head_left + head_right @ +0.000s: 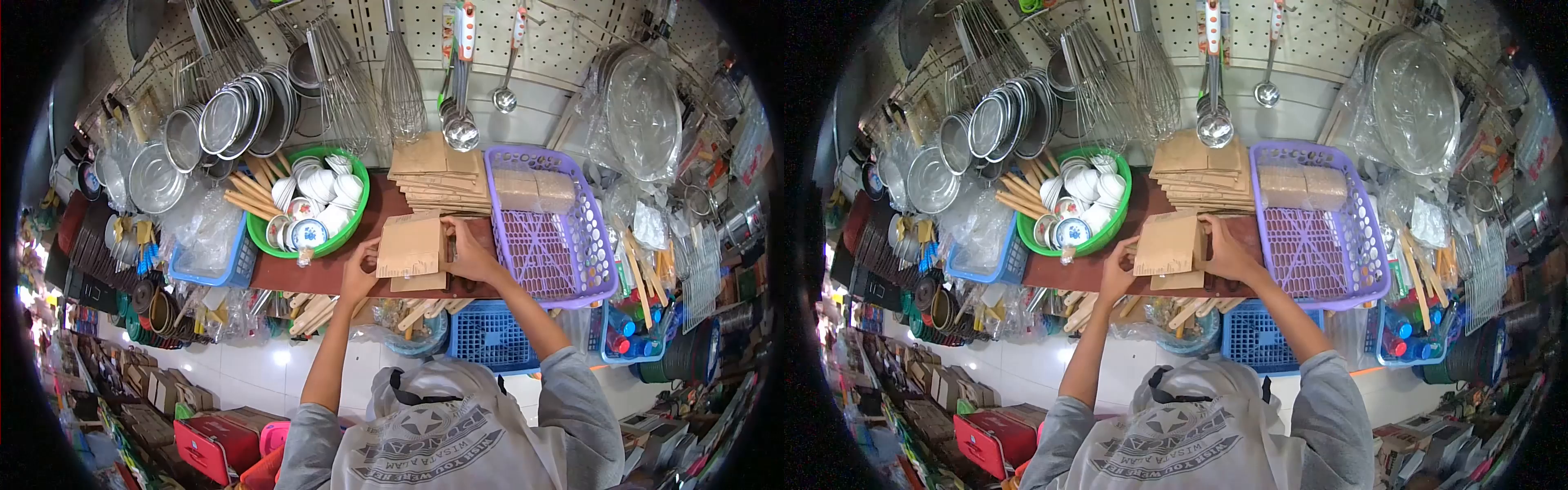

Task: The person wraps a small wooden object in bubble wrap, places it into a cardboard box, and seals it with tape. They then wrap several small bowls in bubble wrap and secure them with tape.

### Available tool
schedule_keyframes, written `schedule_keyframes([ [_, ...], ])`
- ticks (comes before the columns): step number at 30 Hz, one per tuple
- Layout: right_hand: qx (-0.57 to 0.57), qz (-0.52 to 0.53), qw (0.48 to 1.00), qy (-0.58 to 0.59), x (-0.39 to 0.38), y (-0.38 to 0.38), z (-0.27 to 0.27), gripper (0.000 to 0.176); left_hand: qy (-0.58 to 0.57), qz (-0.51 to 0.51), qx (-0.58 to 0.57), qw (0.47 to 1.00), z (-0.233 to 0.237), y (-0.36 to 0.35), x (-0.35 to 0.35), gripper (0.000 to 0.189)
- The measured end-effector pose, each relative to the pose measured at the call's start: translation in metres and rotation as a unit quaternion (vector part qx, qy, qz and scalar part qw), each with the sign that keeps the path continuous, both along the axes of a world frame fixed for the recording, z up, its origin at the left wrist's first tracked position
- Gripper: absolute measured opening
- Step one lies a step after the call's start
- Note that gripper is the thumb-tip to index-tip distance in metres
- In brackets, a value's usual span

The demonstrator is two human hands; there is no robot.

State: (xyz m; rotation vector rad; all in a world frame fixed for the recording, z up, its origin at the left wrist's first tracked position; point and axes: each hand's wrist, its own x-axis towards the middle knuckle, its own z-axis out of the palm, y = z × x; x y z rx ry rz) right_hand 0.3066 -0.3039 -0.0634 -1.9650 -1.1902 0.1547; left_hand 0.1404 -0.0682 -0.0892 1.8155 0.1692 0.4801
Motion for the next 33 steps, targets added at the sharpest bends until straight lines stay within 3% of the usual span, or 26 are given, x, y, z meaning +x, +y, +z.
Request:
schedule_keyframes([
  [2, 0.045, 0.026, 0.997, -0.048, -0.001, 0.0, 0.024, 0.091, -0.013, 0.002, -0.078, 0.997, 0.011, -0.001, -0.004, 0.048],
  [5, 0.056, 0.058, 0.979, 0.185, -0.002, -0.001, 0.047, 0.087, -0.045, 0.024, -0.125, 0.991, 0.021, -0.009, -0.006, 0.039],
  [8, 0.056, 0.06, 0.955, 0.285, 0.004, -0.001, 0.051, 0.083, -0.083, 0.104, -0.152, 0.979, 0.059, -0.037, -0.004, 0.029],
  [11, 0.081, 0.076, 0.936, 0.335, 0.006, -0.002, 0.044, 0.074, -0.111, 0.13, -0.136, 0.976, 0.035, -0.04, 0.001, 0.021],
  [15, 0.089, 0.082, 0.914, 0.388, 0.011, -0.004, 0.042, 0.06, -0.107, 0.147, 0.06, 0.981, 0.049, -0.049, -0.001, 0.013],
  [18, 0.092, 0.061, 0.904, 0.412, 0.015, -0.004, 0.035, 0.055, -0.156, 0.123, 0.104, 0.975, 0.04, -0.04, 0.002, 0.038],
  [20, 0.094, 0.052, 0.916, 0.387, 0.019, -0.001, 0.021, 0.055, -0.144, 0.115, 0.114, 0.976, 0.036, -0.044, 0.002, 0.043],
  [25, 0.077, 0.049, 0.887, 0.453, 0.009, -0.001, 0.042, 0.051, -0.116, 0.098, 0.146, 0.978, 0.041, -0.051, -0.004, 0.06],
  [28, 0.044, 0.063, 0.894, 0.442, 0.008, 0.0, 0.045, 0.051, -0.072, 0.137, 0.16, 0.975, 0.024, -0.048, -0.002, 0.06],
  [31, 0.05, 0.085, 0.9, 0.425, 0.013, 0.002, 0.036, 0.052, -0.136, 0.166, 0.017, 0.977, 0.014, -0.062, 0.005, 0.068],
  [33, 0.048, 0.095, 0.905, 0.413, 0.015, 0.0, 0.033, 0.052, -0.072, 0.156, 0.01, 0.985, 0.022, -0.065, 0.002, 0.076],
])
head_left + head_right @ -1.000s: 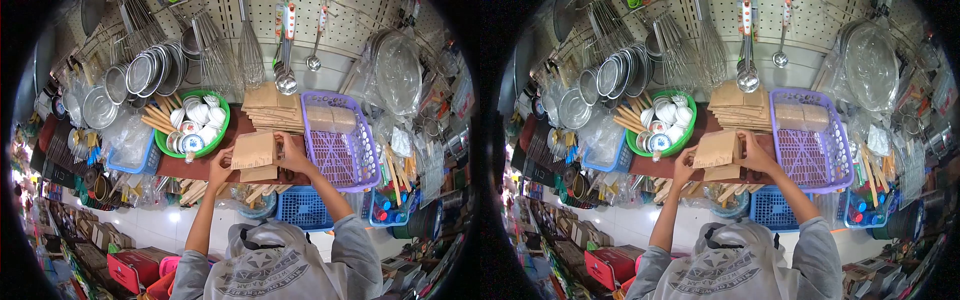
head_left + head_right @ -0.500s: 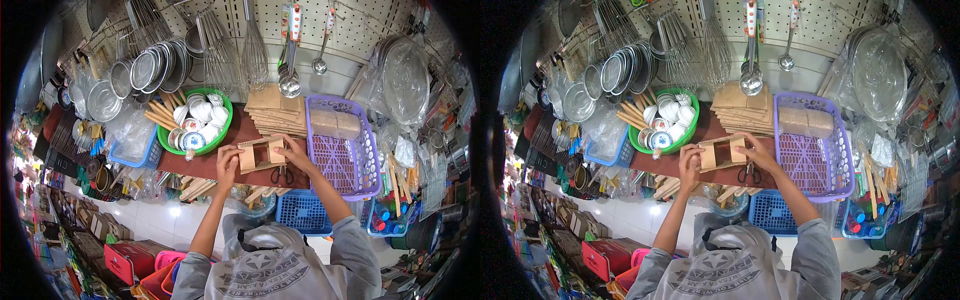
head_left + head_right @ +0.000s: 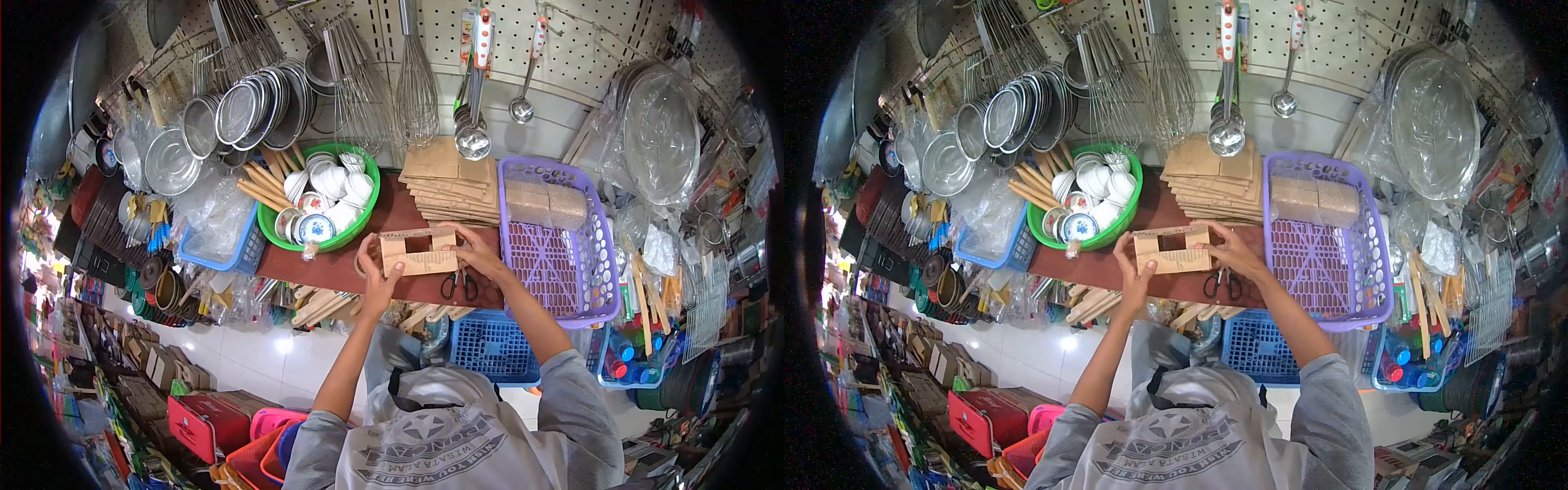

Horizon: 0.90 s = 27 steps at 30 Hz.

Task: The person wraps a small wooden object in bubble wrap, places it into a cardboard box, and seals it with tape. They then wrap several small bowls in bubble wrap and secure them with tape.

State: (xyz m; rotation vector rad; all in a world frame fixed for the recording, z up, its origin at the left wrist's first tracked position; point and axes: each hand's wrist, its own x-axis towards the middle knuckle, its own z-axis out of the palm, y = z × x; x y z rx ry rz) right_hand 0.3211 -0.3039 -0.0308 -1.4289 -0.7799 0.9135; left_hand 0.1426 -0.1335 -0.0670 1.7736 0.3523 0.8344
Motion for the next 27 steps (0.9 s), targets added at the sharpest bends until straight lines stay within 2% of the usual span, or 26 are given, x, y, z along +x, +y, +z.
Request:
schedule_keyframes([
  [1, -0.007, 0.008, 1.0, -0.014, 0.001, -0.002, 0.001, 0.052, 0.031, -0.006, -0.008, 0.999, 0.005, -0.001, 0.0, 0.08],
  [2, -0.015, 0.015, 0.999, -0.027, 0.001, -0.003, 0.002, 0.052, 0.011, -0.024, -0.052, 0.998, 0.004, -0.003, 0.002, 0.079],
  [4, 0.023, 0.042, 0.996, 0.075, 0.01, -0.004, -0.004, 0.056, -0.025, -0.059, -0.14, 0.988, 0.001, -0.009, 0.005, 0.078],
  [5, 0.042, 0.054, 0.99, 0.125, 0.013, -0.005, -0.007, 0.059, -0.025, -0.065, -0.131, 0.989, -0.001, -0.009, 0.005, 0.078],
  [8, 0.027, 0.032, 0.985, 0.165, 0.014, -0.007, -0.006, 0.066, -0.014, -0.081, -0.093, 0.992, -0.004, -0.007, 0.006, 0.076],
  [11, -0.015, 0.009, 0.989, 0.146, 0.011, -0.003, -0.001, 0.06, 0.012, -0.08, -0.046, 0.996, -0.006, -0.007, 0.006, 0.076],
  [14, -0.043, -0.016, 0.997, 0.056, 0.008, 0.001, -0.004, 0.052, 0.006, -0.076, -0.038, 0.996, -0.015, -0.006, 0.012, 0.077],
  [17, -0.01, -0.041, 0.997, -0.057, 0.006, 0.003, -0.005, 0.049, -0.002, -0.086, -0.059, 0.995, -0.015, -0.006, 0.018, 0.076],
  [20, 0.03, -0.049, 0.998, -0.02, 0.005, 0.006, -0.01, 0.054, -0.003, -0.085, -0.083, 0.993, -0.011, -0.008, 0.019, 0.075],
  [27, 0.038, -0.07, 0.996, -0.046, 0.001, 0.006, -0.006, 0.051, 0.002, -0.077, -0.109, 0.991, -0.005, -0.007, 0.021, 0.069],
])
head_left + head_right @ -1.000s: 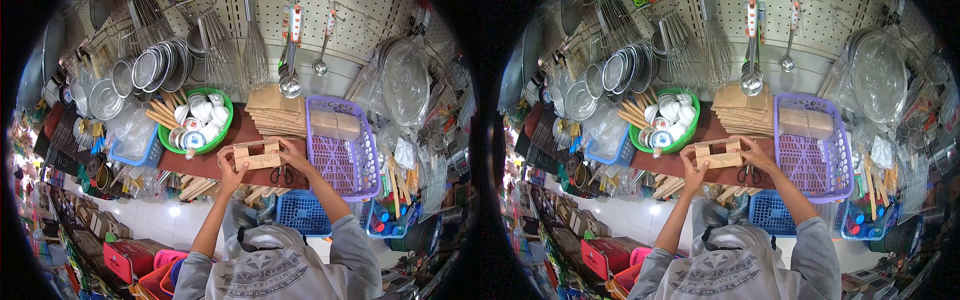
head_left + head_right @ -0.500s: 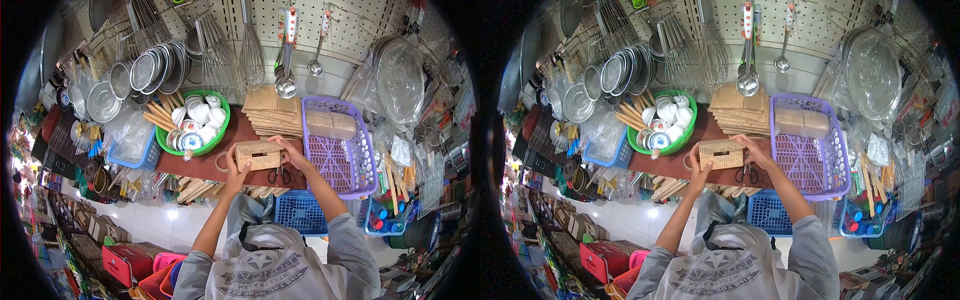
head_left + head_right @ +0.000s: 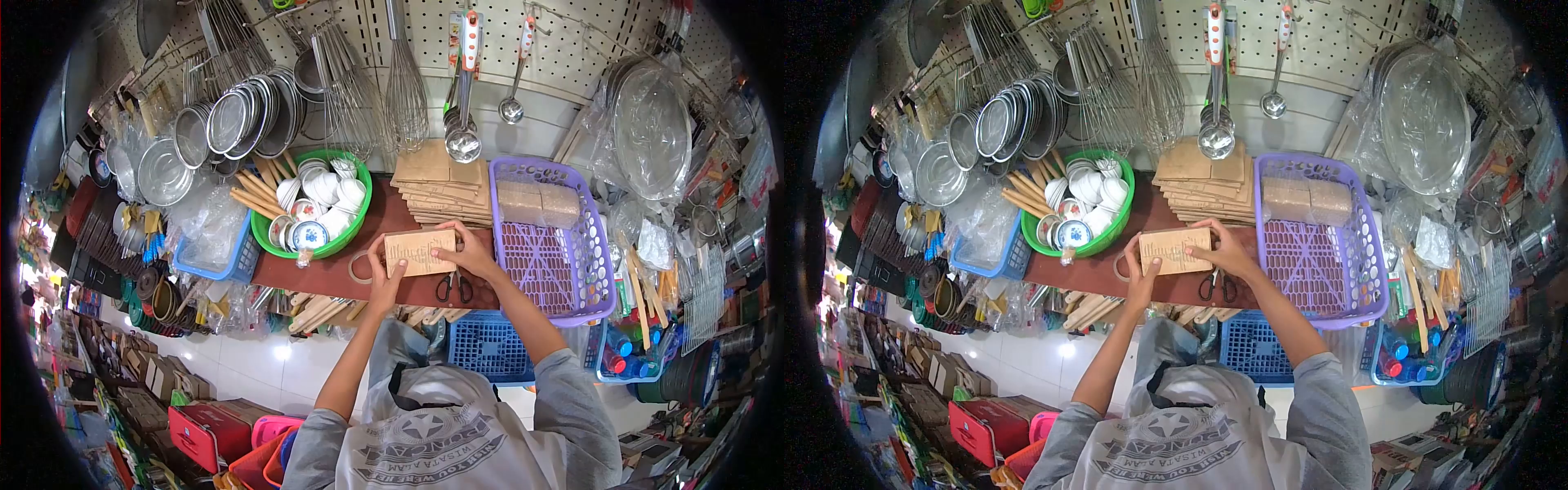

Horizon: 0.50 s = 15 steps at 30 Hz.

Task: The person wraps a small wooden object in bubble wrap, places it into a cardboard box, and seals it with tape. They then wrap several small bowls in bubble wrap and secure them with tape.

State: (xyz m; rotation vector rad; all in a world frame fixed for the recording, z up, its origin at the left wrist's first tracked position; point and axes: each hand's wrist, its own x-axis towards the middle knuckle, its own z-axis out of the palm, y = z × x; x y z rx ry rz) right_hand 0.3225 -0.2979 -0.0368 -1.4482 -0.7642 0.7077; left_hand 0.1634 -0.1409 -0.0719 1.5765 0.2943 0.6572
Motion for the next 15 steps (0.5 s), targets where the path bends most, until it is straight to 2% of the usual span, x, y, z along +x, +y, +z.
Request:
schedule_keyframes([
  [15, 0.012, -0.042, 0.997, -0.071, 0.002, -0.002, -0.004, 0.05, -0.021, 0.015, -0.031, 0.999, 0.004, -0.007, 0.013, 0.058],
])
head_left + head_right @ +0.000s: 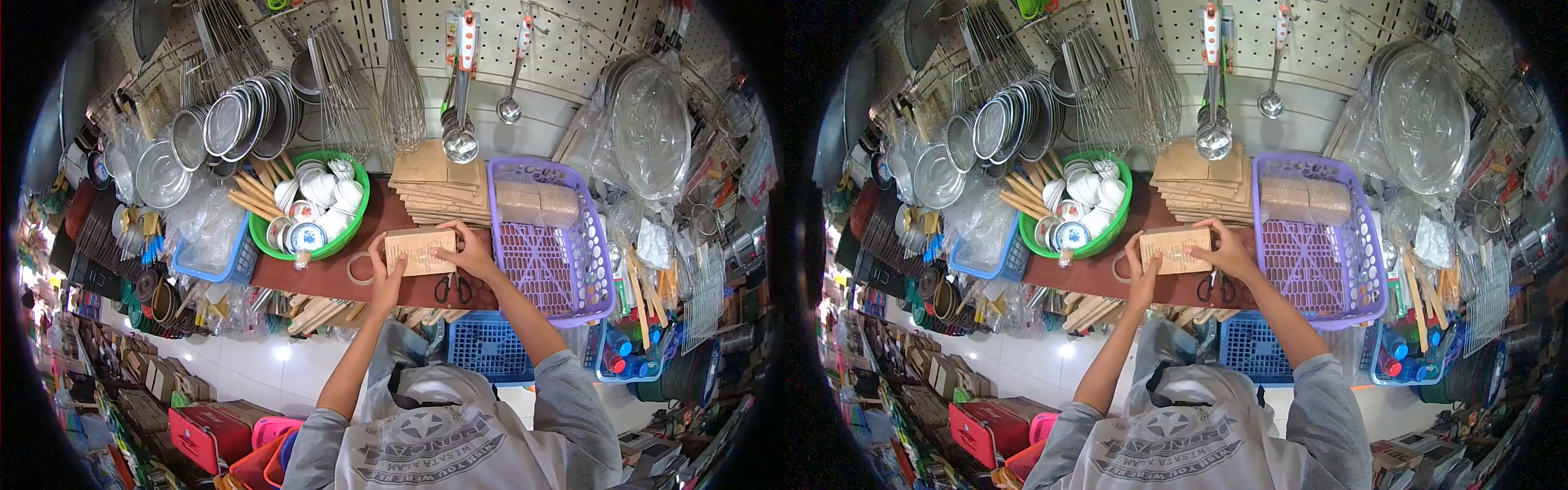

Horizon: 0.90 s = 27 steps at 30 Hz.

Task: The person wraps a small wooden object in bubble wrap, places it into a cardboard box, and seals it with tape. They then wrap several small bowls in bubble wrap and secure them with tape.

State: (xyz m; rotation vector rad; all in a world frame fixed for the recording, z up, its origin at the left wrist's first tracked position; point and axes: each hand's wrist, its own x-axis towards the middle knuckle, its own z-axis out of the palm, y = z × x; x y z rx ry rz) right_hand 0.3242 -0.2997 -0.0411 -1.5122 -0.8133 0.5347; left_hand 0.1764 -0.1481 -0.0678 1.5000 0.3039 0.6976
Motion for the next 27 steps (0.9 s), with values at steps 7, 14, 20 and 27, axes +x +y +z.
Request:
schedule_keyframes([
  [7, 0.0, -0.007, 1.0, 0.011, 0.0, 0.0, 0.001, 0.05, 0.027, -0.034, -0.051, 0.998, 0.005, 0.006, 0.001, 0.061],
  [14, -0.033, -0.011, 0.999, 0.025, -0.002, -0.001, 0.007, 0.052, 0.026, -0.023, -0.012, 0.999, 0.004, 0.007, 0.003, 0.059],
  [20, -0.008, -0.143, 0.95, -0.278, 0.002, -0.001, 0.007, 0.057, 0.041, -0.004, -0.006, 0.999, 0.005, 0.008, 0.0, 0.059],
  [27, -0.016, -0.115, 0.923, -0.366, -0.015, 0.003, 0.024, 0.056, 0.049, -0.001, 0.014, 0.999, 0.013, 0.002, 0.002, 0.059],
])
